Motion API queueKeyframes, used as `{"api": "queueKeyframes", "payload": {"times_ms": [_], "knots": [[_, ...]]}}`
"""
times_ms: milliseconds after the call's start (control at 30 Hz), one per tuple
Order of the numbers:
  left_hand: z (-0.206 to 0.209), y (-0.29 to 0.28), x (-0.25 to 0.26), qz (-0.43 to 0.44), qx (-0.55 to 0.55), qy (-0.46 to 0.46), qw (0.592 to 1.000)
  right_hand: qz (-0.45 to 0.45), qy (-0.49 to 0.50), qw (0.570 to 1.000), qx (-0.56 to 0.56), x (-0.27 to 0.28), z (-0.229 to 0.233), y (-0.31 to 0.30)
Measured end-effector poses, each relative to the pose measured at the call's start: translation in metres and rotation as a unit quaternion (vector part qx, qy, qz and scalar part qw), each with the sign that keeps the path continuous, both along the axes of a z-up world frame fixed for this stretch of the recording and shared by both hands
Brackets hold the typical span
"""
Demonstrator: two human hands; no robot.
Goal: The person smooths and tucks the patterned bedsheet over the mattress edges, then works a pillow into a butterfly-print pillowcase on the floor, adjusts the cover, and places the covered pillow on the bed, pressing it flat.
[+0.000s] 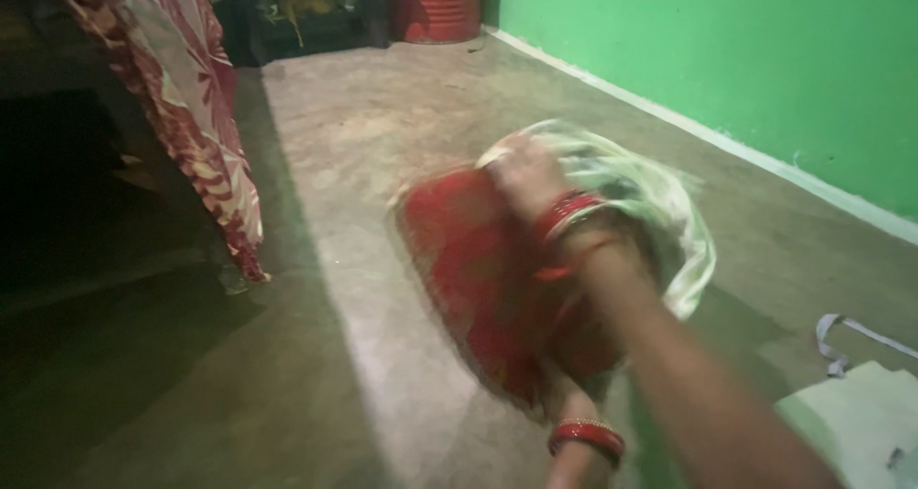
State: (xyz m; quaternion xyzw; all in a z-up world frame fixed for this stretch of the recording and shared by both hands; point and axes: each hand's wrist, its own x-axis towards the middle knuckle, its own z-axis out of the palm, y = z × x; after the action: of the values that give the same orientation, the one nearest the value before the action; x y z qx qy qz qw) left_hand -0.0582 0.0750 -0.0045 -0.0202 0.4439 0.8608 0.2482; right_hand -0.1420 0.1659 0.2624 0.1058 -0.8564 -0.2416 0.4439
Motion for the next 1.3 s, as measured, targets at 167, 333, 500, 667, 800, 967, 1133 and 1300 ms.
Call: {"api": "queueKeyframes", "payload": {"times_ms": [167,333,500,667,800,967,1133,1300], "knots": [[0.002,-0.058,-0.024,-0.002,-0.073,0.035,0.997,0.091,-0.384,0.762,-0.513,0.000,-0.128,-0.151],[-0.041,-0.083,-0.005,-0.045,-0.206,0.090,0.973,0.018,-0.401,0.763,-0.507,0.074,-0.199,-0.115],[-0.062,-0.102,0.014,-0.036,-0.358,0.319,0.877,-0.305,-0.398,0.706,-0.500,0.145,-0.213,-0.050],[-0.033,-0.122,-0.052,-0.010,-0.451,0.570,0.687,-0.319,-0.331,0.774,-0.435,0.174,-0.261,-0.022],[-0.021,-0.087,-0.096,-0.085,-0.500,0.618,0.601,-0.316,-0.245,0.715,-0.574,0.162,-0.317,0.025],[-0.039,-0.044,-0.125,-0.096,-0.612,0.546,0.563,-0.027,0.017,0.464,-0.885,0.161,-0.365,0.114],[-0.044,-0.080,-0.169,-0.075,-0.496,0.641,0.580,-0.101,0.029,0.527,-0.843,0.187,-0.361,0.119],[-0.029,-0.252,-0.216,-0.195,-0.442,0.736,0.475,-0.264,-0.073,0.704,-0.655,0.206,-0.320,0.037]]}}
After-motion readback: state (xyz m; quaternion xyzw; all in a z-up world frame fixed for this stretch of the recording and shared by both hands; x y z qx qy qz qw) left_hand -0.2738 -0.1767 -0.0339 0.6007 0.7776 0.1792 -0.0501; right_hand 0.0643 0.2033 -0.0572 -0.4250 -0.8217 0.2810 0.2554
